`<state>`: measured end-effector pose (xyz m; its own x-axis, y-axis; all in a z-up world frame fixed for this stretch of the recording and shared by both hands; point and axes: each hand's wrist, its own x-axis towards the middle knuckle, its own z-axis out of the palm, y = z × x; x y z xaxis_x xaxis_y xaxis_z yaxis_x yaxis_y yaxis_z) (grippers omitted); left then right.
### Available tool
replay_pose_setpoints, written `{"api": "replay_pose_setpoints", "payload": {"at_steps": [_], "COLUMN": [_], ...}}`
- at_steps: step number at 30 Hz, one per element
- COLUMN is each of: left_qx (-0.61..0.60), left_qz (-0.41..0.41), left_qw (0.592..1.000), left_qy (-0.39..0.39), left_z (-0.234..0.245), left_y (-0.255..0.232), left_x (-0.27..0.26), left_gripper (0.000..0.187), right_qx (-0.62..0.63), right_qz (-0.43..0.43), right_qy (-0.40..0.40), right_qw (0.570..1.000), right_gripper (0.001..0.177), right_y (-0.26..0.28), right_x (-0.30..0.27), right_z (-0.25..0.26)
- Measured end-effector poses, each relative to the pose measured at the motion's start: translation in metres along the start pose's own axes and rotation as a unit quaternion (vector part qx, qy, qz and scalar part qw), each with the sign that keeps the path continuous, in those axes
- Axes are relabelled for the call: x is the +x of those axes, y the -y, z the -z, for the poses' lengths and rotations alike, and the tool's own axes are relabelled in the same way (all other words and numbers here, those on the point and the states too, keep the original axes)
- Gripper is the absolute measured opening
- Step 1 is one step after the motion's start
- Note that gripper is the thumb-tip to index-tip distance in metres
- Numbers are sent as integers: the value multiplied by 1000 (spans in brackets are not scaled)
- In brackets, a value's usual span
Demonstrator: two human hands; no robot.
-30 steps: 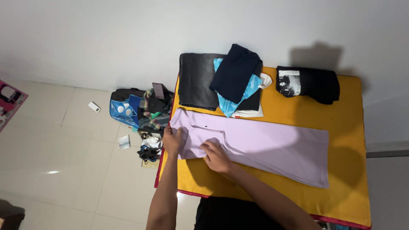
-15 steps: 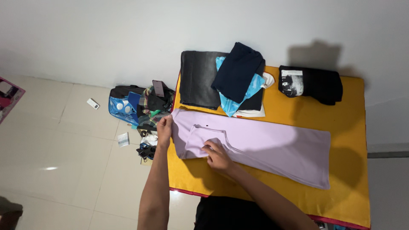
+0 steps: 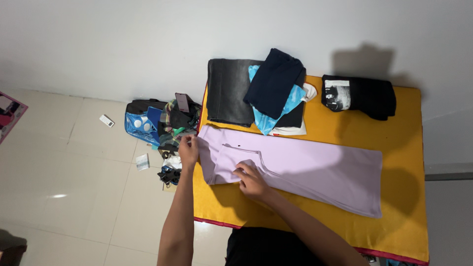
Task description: The person folds a purple shirt and a dark blue shirt by hand on a table covered with a yellow cloth.
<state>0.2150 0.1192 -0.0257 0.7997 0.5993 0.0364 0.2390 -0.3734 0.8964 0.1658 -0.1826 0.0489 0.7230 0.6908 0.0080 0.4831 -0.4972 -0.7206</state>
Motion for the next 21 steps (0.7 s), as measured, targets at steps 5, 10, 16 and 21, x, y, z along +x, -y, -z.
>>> {"api": "replay_pose_setpoints", "payload": {"at_steps": [5, 10, 16, 21], "left_qx": [93, 189, 272, 253], "left_qz": [-67, -231, -350, -262], "left_qw": [993, 954, 893, 931], "left_qy": [35, 23, 73, 30], "left_z": [7, 17, 1, 0], "left_y": [-28, -81, -101, -101], "left_x": [-12, -40, -82, -105], "left_gripper": [33, 20, 27, 52], "right_qx": [-1, 9, -14, 6], "right_qz": [-1, 40, 43, 15], "right_qy": [-6, -37, -40, 6], "right_qw": [1000, 998, 998, 1000], "right_gripper": [47, 46, 43, 48], "right_y": [-5, -12, -8, -3], "right_x": [-2, -2, -2, -2], "right_z": [-6, -11, -8, 1]}}
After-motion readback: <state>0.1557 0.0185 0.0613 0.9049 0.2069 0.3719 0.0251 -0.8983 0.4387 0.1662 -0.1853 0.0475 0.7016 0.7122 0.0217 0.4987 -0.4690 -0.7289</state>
